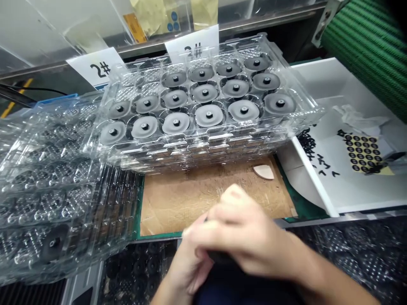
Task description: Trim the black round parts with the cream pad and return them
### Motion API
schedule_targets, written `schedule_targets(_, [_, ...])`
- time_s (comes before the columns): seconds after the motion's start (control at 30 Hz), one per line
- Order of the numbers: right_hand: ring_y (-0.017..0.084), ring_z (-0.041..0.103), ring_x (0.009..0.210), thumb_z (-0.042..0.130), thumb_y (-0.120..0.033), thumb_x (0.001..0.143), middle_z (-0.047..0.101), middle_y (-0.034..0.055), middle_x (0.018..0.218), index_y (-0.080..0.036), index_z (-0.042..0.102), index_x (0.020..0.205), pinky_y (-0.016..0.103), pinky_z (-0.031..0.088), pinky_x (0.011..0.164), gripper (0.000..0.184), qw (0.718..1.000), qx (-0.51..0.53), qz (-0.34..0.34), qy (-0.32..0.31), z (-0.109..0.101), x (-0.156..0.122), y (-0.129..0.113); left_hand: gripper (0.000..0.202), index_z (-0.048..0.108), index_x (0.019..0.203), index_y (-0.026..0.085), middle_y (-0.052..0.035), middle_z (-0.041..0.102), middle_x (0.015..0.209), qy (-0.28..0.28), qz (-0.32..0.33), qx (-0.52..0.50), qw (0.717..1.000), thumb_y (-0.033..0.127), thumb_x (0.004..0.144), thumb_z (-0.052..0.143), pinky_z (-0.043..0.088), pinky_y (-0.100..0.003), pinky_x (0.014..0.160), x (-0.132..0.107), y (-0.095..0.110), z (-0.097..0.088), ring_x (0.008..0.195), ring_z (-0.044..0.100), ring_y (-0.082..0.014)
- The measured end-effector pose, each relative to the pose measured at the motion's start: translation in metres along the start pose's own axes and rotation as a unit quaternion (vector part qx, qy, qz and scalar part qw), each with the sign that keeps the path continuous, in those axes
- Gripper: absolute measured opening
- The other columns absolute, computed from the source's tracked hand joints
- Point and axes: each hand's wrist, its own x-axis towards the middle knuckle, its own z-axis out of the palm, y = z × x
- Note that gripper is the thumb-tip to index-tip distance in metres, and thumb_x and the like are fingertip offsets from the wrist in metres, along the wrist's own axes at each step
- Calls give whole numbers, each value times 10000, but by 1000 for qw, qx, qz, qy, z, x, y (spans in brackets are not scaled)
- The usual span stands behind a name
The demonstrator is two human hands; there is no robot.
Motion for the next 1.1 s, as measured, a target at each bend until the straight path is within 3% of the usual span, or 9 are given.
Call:
schedule_targets(0.13, [172,598,875,418,-250,927,664,49,969,-192,624,1086,301,431,777,267,954,-23,286,87,10,-25,42,588,696,1023,243,-38,717,1053,-43,-3,-63,997,393,476,849,514,-276,805,-2,1,-5,911,677,-223])
schedule_targets(0.2, [195,611,946,398,-257,927,664,77,1031,-174,617,1110,323,461,812,297,934,-20,351,63,27,-47,56,598,688,1038,245,-51,711,1073,-37,-1,-69,997,392,479,842,505,-292,828,-5,3,-6,941,670,-237])
schedule_targets(0.4, [188,674,775,499,-189,847,720,57,906,-162,639,1042,291,526,669,242,935,37,351,-38,65,-93,61,638,691,1026,256,-60,702,1073,-1,-6,-47,999,410,429,855,512,-319,810,-5,1,-10,937,661,-256])
schedule_targets(0.53, [180,650,831,435,-252,922,678,78,1010,-177,544,1118,278,502,670,237,932,24,358,59,24,-68,37,651,697,1017,234,-61,713,1027,-49,16,-26,998,445,419,845,503,-297,799,-1,0,-7,863,674,-229])
schedule_targets(0.6, [170,622,889,482,-216,914,665,40,1028,-242,553,1119,276,467,730,219,963,20,235,130,0,-46,18,665,690,1042,216,-67,715,1004,-65,19,-11,998,464,442,834,499,-282,796,-1,0,-7,872,668,-224])
schedule_targets(0.7, [144,564,717,443,-143,915,657,5,828,-243,618,1080,291,401,680,260,1000,17,18,4,-21,-20,-5,650,689,1049,187,-72,721,937,-96,-1,9,995,504,493,803,495,-298,815,0,0,-10,893,661,-237])
schedule_targets(0.87, [144,479,635,411,-68,873,605,4,718,-234,666,967,295,332,611,318,989,-50,67,-119,-24,-9,-11,514,723,938,176,-48,736,752,-118,-77,-1,990,487,535,795,524,-274,690,-1,3,-9,707,688,-201])
schedule_targets(0.97, [146,500,639,398,-114,904,631,28,759,-199,653,968,298,345,598,277,999,-22,23,-39,-12,-13,-15,379,743,824,177,-4,707,650,-97,-84,5,992,440,557,801,519,-273,648,0,6,-5,691,683,-206])
schedule_targets(1.1, [144,522,615,436,-67,862,623,43,731,-143,610,1041,286,396,584,261,991,10,109,82,7,-31,-21,564,722,961,242,-19,739,951,-17,39,-4,999,422,442,848,497,-244,786,3,7,-7,861,672,-191])
